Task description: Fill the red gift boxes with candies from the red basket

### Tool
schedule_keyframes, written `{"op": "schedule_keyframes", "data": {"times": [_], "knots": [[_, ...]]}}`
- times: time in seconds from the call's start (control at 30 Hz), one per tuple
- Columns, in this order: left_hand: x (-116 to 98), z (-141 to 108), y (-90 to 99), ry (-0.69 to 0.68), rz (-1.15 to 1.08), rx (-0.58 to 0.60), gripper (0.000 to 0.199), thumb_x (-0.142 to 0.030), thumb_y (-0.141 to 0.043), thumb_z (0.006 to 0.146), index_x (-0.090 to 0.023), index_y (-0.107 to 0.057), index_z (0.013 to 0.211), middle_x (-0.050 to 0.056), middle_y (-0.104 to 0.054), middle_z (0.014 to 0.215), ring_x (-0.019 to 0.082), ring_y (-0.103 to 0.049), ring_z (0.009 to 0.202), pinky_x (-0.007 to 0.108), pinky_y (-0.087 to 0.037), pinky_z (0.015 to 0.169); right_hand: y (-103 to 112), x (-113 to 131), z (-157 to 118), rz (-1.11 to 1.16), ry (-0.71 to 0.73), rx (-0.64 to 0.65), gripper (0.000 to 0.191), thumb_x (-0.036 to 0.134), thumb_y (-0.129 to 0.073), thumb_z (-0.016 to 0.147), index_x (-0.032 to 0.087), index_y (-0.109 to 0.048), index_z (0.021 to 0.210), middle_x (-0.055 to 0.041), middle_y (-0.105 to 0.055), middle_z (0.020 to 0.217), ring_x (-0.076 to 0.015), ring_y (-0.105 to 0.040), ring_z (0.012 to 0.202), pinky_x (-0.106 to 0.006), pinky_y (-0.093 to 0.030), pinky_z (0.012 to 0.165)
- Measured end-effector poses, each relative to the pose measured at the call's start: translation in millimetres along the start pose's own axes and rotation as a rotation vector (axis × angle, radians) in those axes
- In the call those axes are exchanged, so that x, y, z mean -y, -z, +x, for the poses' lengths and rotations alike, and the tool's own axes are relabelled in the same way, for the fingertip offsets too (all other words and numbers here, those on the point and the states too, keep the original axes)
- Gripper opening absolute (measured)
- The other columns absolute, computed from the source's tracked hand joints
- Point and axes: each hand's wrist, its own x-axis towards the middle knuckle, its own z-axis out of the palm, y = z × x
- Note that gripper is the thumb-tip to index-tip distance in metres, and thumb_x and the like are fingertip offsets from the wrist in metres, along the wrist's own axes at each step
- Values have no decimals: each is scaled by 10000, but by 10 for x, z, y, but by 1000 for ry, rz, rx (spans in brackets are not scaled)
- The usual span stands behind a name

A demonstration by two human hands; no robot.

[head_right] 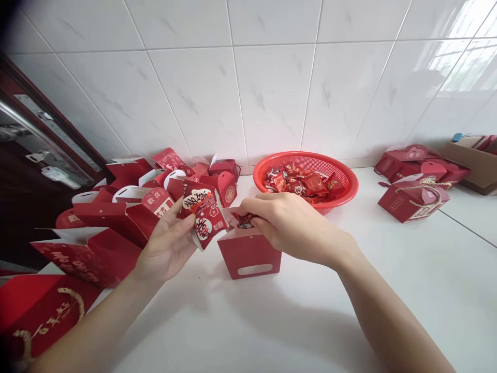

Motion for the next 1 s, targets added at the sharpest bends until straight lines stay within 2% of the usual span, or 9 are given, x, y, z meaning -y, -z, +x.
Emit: {"op": "schedule_keyframes", "data": {"times": [0.13, 0.3, 0.43, 0.5, 0.63, 0.8, 0.93, 1.0], "knots": [[9, 6, -19, -20, -13, 27, 393, -231, -921, 694, -239, -753, 1050, -15, -792, 896, 138, -733, 773, 237, -608, 773, -17, 3, 11, -30, -3, 66, 298, 50, -456, 926, 180, -716, 989, -24, -640, 754, -118, -486, 620, -255, -319, 591], [27, 5, -25, -6, -15, 23, 437, -224, -917, 698, -243, -740, 1098, 4, -799, 956, 175, -744, 898, 255, -605, 816, -20, -6, 20, 11, -1, 108, 274, 64, -460, 944, 171, -699, 865, -2, -598, 698, -97, -399, 565, -259, -276, 568], [33, -4, -21, 0, 6, 9, 463, -243, -918, 690, -240, -726, 1112, 32, -793, 1044, 235, -741, 994, 318, -599, 871, -14, -25, 14, -26, 6, 138, 261, 118, -495, 949, 171, -647, 743, -14, -580, 711, -106, -425, 595, -266, -275, 574], [35, -8, -21, -1, 20, 14, 477, -250, -915, 691, -241, -717, 1126, 35, -792, 1015, 254, -739, 1005, 341, -596, 882, -9, -22, 14, -33, 1, 145, 246, 135, -505, 950, 174, -651, 755, -21, -593, 738, -110, -446, 612, -268, -277, 577], [42, -12, -22, -7, 34, 20, 437, -253, -912, 698, -235, -722, 1091, 11, -774, 881, 216, -743, 890, 308, -596, 820, -3, -2, 22, 6, -3, 139, 236, 148, -504, 958, 179, -631, 762, -3, -570, 713, -101, -404, 587, -265, -269, 569], [56, -21, -27, -11, 60, 23, 403, -264, -911, 708, -239, -722, 1062, -5, -760, 853, 164, -713, 754, 283, -591, 774, -3, -4, 27, 43, -8, 95, 278, 138, -441, 970, 180, -510, 704, 16, -501, 648, -92, -369, 557, -263, -250, 550], [69, -36, -64, -44, 107, 29, 392, -267, -903, 722, -234, -712, 1063, -19, -733, 762, 160, -699, 706, 287, -596, 758, 9, 1, 33, 107, -58, 61, 345, 273, -389, 1041, 193, -440, 708, 29, -444, 615, -94, -344, 544, -266, -244, 538], [79, -47, -93, -55, 128, 34, 400, -271, -896, 733, -232, -707, 1083, -9, -747, 796, 163, -703, 705, 288, -602, 741, 17, 11, 38, 145, -79, 56, 410, 370, -349, 1073, 196, -430, 710, 32, -426, 611, -96, -340, 541, -268, -250, 536]]}}
